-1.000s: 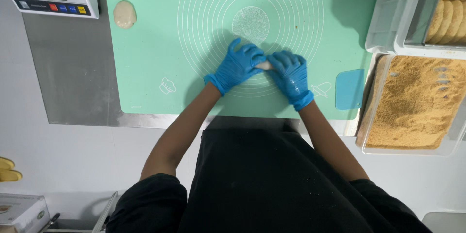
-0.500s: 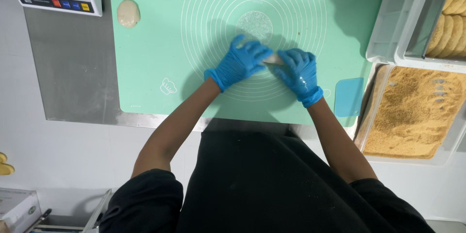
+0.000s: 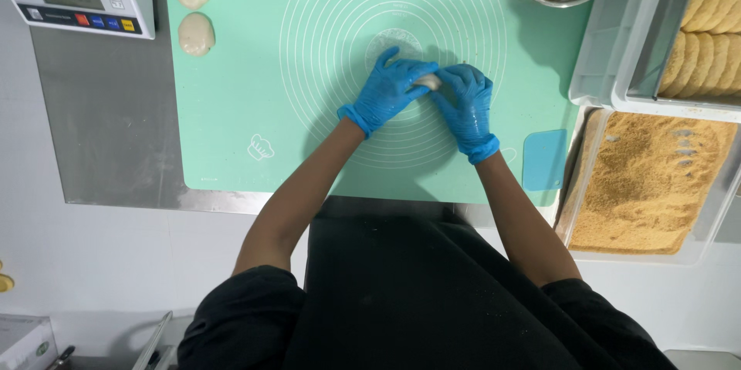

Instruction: The person repeatedly flattens dough pieces, fills them with a brown paste using a spatula, seals them into balls, rolls them in a tray of crumbs, and places them into a container. The process is repeated multiple times throughout the clip.

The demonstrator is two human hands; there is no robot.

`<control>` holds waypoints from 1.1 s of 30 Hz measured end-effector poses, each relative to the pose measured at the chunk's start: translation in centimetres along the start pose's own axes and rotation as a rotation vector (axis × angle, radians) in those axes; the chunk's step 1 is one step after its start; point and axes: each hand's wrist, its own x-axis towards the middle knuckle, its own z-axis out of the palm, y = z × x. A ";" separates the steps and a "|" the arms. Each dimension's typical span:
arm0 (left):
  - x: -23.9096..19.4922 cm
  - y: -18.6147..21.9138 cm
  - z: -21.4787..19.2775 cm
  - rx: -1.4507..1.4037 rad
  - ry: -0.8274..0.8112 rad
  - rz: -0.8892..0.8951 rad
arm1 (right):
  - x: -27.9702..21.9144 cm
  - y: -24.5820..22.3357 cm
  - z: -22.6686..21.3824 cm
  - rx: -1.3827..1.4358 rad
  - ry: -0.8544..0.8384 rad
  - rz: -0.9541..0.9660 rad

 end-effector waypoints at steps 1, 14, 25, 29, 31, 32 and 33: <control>0.3 0.4 -0.3 -0.101 0.034 -0.052 | 0.4 -0.6 -0.4 0.074 0.010 0.068; -3.0 11.0 -0.4 -1.375 0.241 -0.403 | -2.1 -9.6 -9.6 0.687 0.046 0.270; -4.2 15.4 -3.0 -1.133 0.143 -0.169 | -5.2 -12.5 -14.3 0.511 0.080 0.082; -4.0 16.5 -2.0 -1.141 0.150 -0.227 | -6.1 -12.7 -14.5 0.260 0.177 -0.132; -3.7 16.8 -1.9 -1.133 0.085 -0.219 | -6.7 -11.9 -14.8 0.215 0.180 -0.122; -3.7 16.9 -2.2 -1.146 0.051 -0.232 | -6.9 -11.5 -14.8 0.199 0.181 -0.120; -3.7 17.0 -2.6 -1.159 0.017 -0.246 | -7.2 -11.1 -14.8 0.278 0.156 -0.068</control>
